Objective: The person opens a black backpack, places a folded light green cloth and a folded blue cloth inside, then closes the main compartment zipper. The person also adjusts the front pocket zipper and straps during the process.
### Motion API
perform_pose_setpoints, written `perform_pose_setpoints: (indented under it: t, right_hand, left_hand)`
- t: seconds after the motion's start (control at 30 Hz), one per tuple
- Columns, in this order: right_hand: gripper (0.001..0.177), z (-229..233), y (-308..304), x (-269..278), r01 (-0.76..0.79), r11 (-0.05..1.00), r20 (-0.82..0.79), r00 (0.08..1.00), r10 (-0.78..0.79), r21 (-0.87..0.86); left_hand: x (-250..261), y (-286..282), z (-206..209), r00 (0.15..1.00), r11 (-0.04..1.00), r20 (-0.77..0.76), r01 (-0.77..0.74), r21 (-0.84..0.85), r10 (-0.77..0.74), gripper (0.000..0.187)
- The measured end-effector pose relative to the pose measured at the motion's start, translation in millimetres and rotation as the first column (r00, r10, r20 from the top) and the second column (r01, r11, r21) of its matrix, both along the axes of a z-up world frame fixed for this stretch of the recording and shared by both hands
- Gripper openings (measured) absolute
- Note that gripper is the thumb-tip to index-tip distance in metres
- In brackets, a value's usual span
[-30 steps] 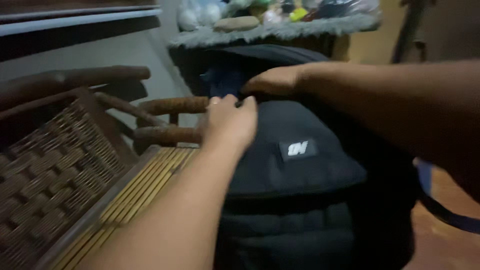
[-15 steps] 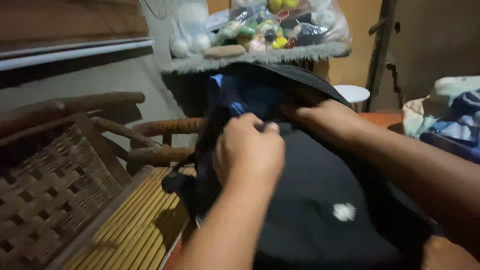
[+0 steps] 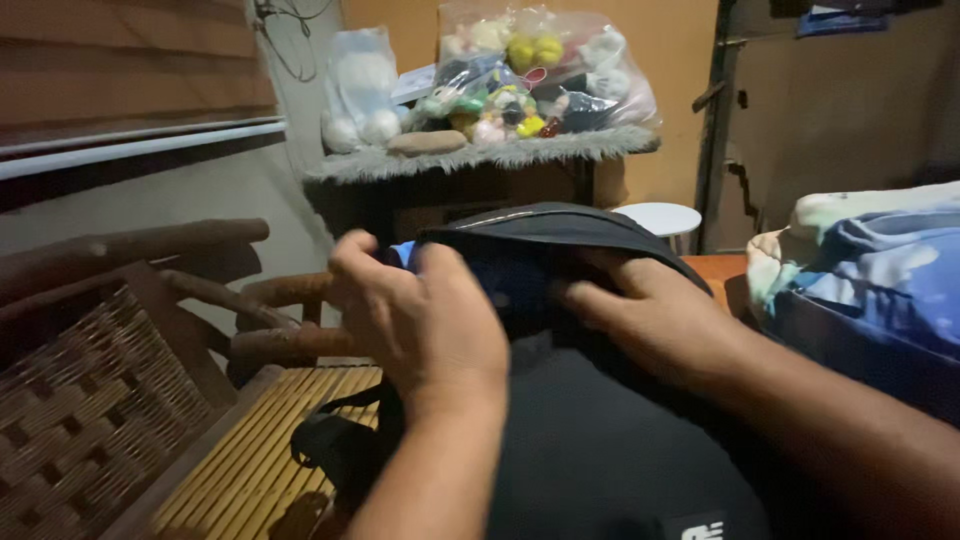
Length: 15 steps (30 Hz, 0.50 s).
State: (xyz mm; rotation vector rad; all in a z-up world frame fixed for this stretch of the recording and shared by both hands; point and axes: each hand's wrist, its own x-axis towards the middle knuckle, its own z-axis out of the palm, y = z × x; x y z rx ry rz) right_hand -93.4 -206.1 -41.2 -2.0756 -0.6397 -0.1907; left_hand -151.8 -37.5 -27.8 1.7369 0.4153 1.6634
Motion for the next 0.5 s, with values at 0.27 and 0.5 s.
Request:
perform_pose_setpoints:
  t: [0.27,0.5]
  right_hand:
    - [0.051,-11,-6,5,0.006,0.968,-0.19,0.981,0.043,0.252]
    - [0.054,2,9,10,-0.011,1.0,-0.326,0.945,0.011,0.001]
  left_hand:
    - [13,-2,-3,0.586,0.934,-0.73,0.277,-0.228,-0.352,0.068]
    - [25,17,-8,0.412,0.756,-0.899,0.633,0.167,-0.147,0.047]
